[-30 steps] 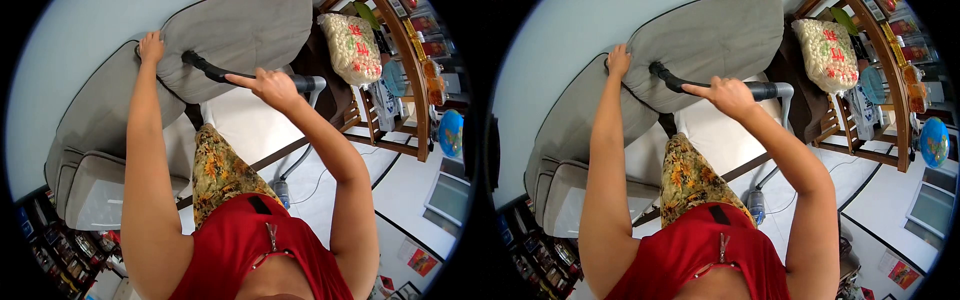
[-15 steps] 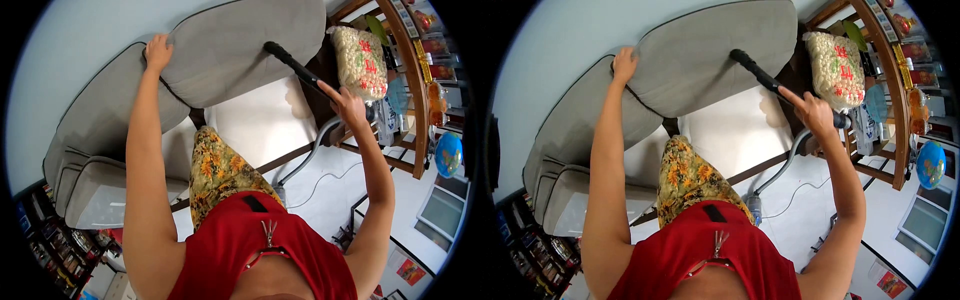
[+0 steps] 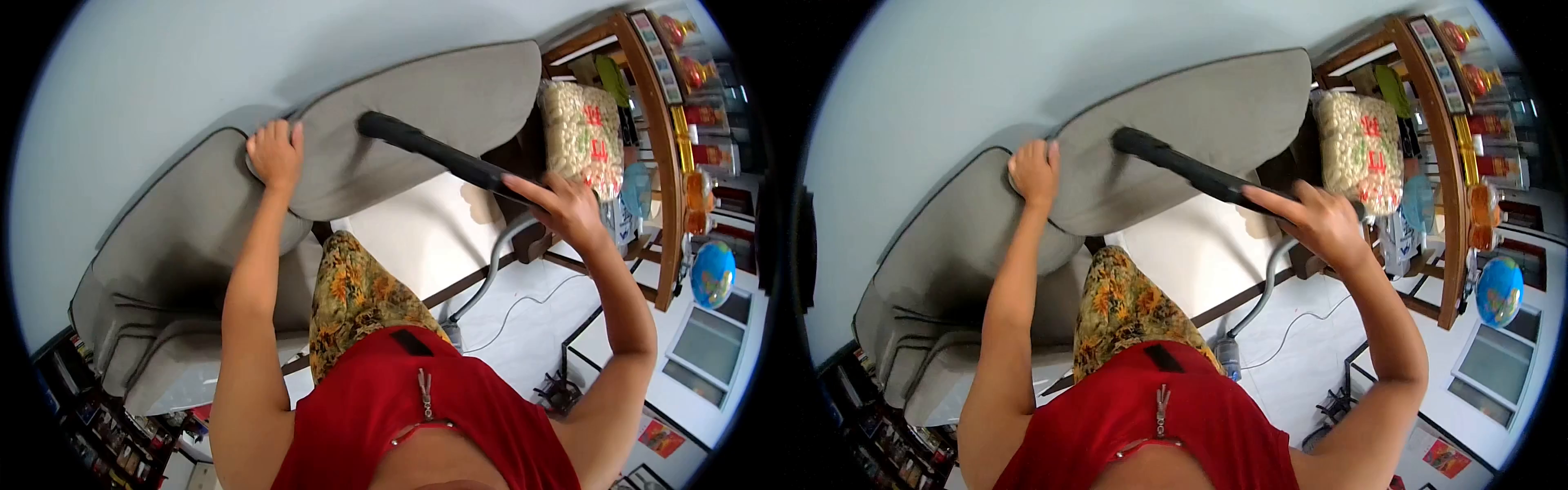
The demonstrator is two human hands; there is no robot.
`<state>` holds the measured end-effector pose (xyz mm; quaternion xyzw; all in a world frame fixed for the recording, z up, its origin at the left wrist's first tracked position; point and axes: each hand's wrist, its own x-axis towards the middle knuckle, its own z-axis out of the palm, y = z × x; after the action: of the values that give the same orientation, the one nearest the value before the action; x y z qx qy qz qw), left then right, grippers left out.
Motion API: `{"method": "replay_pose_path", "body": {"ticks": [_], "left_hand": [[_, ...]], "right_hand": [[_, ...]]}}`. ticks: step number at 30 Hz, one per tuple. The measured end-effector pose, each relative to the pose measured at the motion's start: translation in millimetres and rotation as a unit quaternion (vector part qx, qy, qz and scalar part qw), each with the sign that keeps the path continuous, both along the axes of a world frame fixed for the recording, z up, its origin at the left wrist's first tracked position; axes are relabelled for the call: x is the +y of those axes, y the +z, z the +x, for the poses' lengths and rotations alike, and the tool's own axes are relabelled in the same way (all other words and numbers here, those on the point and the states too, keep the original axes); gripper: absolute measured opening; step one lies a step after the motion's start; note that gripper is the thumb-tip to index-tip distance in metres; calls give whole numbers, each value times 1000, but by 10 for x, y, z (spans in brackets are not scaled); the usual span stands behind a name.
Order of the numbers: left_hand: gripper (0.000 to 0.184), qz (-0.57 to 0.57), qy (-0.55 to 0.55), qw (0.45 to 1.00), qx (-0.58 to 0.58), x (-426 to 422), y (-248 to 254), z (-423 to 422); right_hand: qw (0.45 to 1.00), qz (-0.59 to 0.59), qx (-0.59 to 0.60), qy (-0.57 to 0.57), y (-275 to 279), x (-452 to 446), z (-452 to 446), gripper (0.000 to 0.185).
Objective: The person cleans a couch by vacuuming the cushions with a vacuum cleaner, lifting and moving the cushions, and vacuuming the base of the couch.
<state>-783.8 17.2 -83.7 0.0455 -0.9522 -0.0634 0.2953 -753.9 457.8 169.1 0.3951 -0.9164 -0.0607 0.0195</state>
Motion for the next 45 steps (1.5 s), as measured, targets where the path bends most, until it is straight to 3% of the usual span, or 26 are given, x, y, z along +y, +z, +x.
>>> {"method": "replay_pose_path", "body": {"ticks": [4, 11, 12, 13, 16, 19, 21, 23, 29, 32, 36, 41, 45], "left_hand": [[28, 28, -38, 997, -56, 96, 155, 99], [34, 29, -106, 991, -82, 255, 279, 484], [33, 35, -108, 990, -86, 276, 298, 531], [33, 43, -110, 989, -90, 314, 305, 581], [33, 59, -123, 985, -104, 380, 333, 710], [33, 70, -143, 981, -111, 410, 334, 883], [33, 75, -151, 979, -117, 432, 358, 985], [32, 82, -152, 979, -109, 448, 326, 1016], [30, 106, -150, 979, -86, 561, 267, 1108], [29, 125, -146, 979, -73, 589, 315, 1112], [30, 124, -140, 979, -79, 603, 314, 1161], [30, 132, -145, 977, -79, 574, 379, 1176], [30, 137, -145, 976, -86, 526, 423, 1156]], "right_hand": [[994, 25, -59, -93, 159, 522, -119, 80], [986, 81, -83, -118, 698, 711, 35, 78], [989, 36, -79, -116, 828, 737, 48, 78], [978, 32, -95, -181, 945, 855, 103, 66], [957, -155, -62, -236, 1238, 788, 109, 65], [945, -169, -143, -239, 1452, 121, -116, 68], [951, -144, -201, -184, 1466, -465, -369, 73], [926, -81, -296, -219, 1310, -877, -627, 73], [965, 9, -259, -35, -2, -2294, -1305, 77], [959, 69, -274, 35, -541, -2827, -1351, 74], [947, 130, -291, 44, -1035, -3341, -1209, 71], [961, 95, -261, 2, -1093, -3019, -1456, 70], [962, 153, -210, -83, -909, -2381, -1735, 74]]}}
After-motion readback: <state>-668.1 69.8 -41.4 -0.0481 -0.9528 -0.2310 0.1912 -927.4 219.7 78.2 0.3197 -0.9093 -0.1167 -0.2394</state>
